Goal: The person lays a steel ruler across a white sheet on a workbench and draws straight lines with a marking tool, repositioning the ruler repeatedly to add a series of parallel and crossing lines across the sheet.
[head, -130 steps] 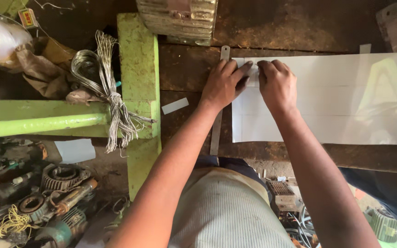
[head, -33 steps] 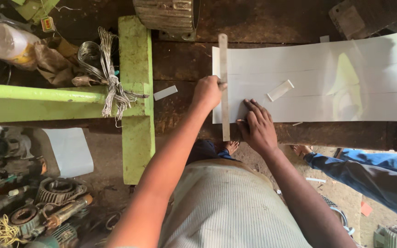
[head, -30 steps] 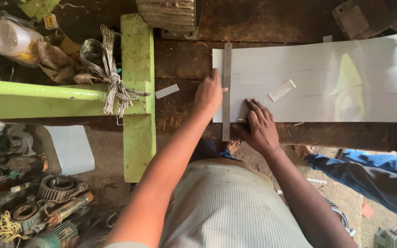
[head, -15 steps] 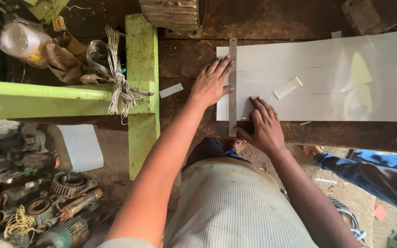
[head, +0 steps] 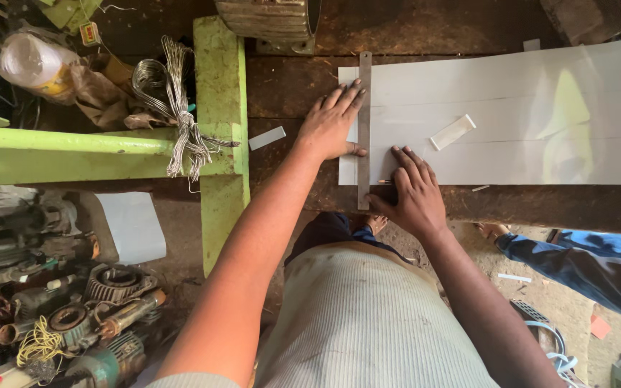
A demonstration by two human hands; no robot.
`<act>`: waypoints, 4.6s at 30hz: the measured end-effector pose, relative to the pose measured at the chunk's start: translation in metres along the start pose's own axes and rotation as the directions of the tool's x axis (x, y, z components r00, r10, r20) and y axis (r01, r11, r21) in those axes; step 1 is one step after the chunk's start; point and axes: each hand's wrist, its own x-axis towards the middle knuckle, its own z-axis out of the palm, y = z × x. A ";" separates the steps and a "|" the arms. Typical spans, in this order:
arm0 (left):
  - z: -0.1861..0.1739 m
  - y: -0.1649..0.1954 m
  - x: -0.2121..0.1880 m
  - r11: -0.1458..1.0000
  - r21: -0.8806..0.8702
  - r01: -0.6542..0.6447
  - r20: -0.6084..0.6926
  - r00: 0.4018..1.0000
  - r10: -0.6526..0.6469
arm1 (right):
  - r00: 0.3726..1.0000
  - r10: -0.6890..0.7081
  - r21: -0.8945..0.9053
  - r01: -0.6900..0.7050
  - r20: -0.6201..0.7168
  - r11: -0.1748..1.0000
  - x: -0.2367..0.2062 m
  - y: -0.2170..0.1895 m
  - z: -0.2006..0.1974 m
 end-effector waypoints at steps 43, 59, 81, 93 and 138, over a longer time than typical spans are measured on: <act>-0.015 0.017 -0.005 0.998 0.059 0.020 0.095 0.995 -0.026 | 0.995 0.052 0.102 -0.042 -0.091 0.994 0.038 -0.007 -0.019; -0.015 0.027 0.013 0.977 0.206 0.056 0.189 0.977 -0.096 | 0.999 0.019 -0.088 -0.015 0.042 0.996 0.092 -0.018 0.007; -0.015 0.023 -0.004 0.993 0.115 0.038 0.066 0.997 -0.046 | 0.978 0.110 -0.134 -0.134 -0.175 0.982 0.011 0.054 -0.029; 0.031 0.034 -0.067 0.984 0.162 -0.070 -0.330 0.936 0.121 | 0.946 -0.264 0.103 0.249 0.188 0.963 -0.028 -0.012 -0.017; 0.063 0.058 -0.116 0.947 -0.218 -0.235 -0.456 0.883 0.114 | 0.991 0.117 0.119 -0.109 -0.067 0.987 -0.002 -0.023 -0.024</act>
